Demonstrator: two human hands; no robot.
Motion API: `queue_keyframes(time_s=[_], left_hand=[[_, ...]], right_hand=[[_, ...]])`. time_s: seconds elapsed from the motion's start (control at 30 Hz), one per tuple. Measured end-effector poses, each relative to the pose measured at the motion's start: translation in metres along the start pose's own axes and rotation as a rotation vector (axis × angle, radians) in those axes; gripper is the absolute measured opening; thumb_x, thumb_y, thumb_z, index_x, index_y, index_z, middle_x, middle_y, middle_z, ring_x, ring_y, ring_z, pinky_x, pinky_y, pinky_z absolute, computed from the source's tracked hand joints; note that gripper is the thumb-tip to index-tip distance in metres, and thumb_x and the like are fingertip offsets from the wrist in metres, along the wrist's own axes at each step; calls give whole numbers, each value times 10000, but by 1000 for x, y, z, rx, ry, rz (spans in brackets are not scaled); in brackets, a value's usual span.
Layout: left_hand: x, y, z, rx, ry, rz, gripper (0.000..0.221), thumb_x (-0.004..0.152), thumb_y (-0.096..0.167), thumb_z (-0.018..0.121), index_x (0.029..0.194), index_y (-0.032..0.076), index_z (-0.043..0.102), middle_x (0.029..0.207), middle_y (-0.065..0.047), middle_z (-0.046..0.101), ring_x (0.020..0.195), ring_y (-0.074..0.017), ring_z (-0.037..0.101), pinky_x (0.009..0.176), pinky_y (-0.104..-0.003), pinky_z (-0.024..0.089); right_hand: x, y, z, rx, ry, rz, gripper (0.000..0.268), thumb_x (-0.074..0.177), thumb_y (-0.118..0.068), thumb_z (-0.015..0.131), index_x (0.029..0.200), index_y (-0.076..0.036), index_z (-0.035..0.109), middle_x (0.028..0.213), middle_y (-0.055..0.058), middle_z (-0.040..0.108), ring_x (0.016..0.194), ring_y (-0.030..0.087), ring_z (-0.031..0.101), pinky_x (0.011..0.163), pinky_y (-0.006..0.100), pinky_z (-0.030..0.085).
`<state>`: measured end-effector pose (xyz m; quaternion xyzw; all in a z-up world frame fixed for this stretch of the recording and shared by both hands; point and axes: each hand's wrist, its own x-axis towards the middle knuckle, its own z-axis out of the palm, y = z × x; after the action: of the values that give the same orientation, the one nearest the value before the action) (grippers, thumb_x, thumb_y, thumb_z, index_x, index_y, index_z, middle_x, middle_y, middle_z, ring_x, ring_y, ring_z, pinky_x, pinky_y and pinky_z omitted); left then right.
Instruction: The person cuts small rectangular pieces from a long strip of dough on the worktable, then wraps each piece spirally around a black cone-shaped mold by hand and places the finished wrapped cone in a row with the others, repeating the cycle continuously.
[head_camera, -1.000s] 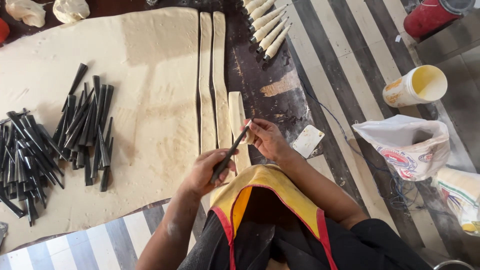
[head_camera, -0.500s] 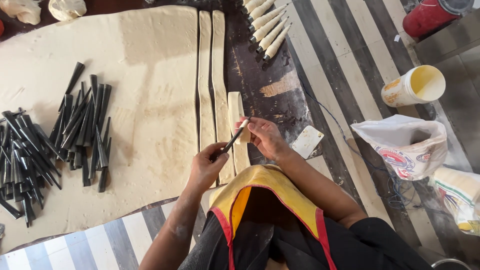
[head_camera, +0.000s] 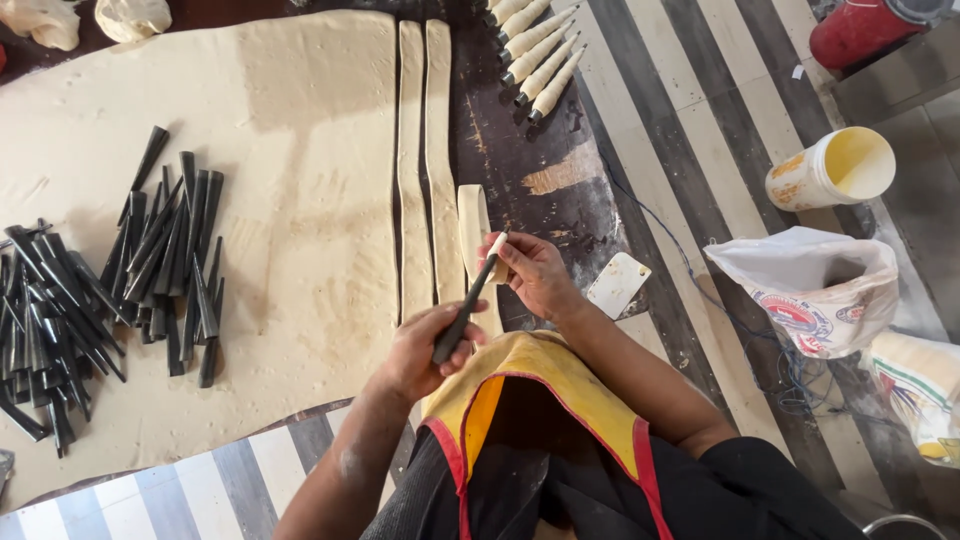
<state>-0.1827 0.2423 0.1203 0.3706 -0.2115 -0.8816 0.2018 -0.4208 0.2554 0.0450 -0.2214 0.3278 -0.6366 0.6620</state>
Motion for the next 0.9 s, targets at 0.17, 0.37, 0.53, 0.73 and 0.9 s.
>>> queue_keyframes(time_s=[0.17, 0.37, 0.53, 0.73, 0.9], left_hand=[[-4, 6, 17, 498, 137, 237, 363, 1005, 137, 545, 1293, -49, 665, 811, -152, 711, 543, -115, 565, 476, -262, 464], [0, -2, 10, 259, 43, 201, 327, 995, 119, 549, 1258, -42, 658, 804, -102, 722, 565, -125, 598, 468, -236, 473], [0, 6, 21, 537, 218, 319, 241, 926, 83, 618, 1165, 57, 633, 782, -107, 691, 617, -162, 626, 540, -275, 516], [6, -9, 12, 564, 196, 323, 159, 969, 126, 658, 1040, 53, 536, 777, -160, 723, 569, -151, 614, 491, -262, 480], [12, -7, 8, 21, 18, 236, 197, 942, 99, 622, 1105, 30, 535, 887, -165, 740, 606, -137, 612, 494, -243, 480]], right_hand=[[-3, -4, 5, -5, -4, 5, 306, 1035, -125, 631, 1299, 29, 648, 1208, 171, 721, 1131, 256, 711, 1003, 417, 594], [-1, 0, 0, -37, -11, -1, 323, 1043, -118, 629, 1324, 42, 630, 1214, 183, 720, 1138, 263, 710, 1010, 414, 586], [-3, -6, 7, -65, -25, 16, 347, 1024, -136, 633, 1326, 36, 624, 1195, 192, 728, 1085, 270, 727, 966, 412, 606], [-3, 4, -11, -143, -27, 60, 353, 1042, -165, 658, 1325, 45, 650, 1189, 184, 737, 1000, 199, 708, 797, 300, 529], [-2, -3, -5, -213, -36, 69, 378, 1031, -199, 692, 1313, 49, 649, 1180, 175, 741, 986, 187, 695, 803, 310, 512]])
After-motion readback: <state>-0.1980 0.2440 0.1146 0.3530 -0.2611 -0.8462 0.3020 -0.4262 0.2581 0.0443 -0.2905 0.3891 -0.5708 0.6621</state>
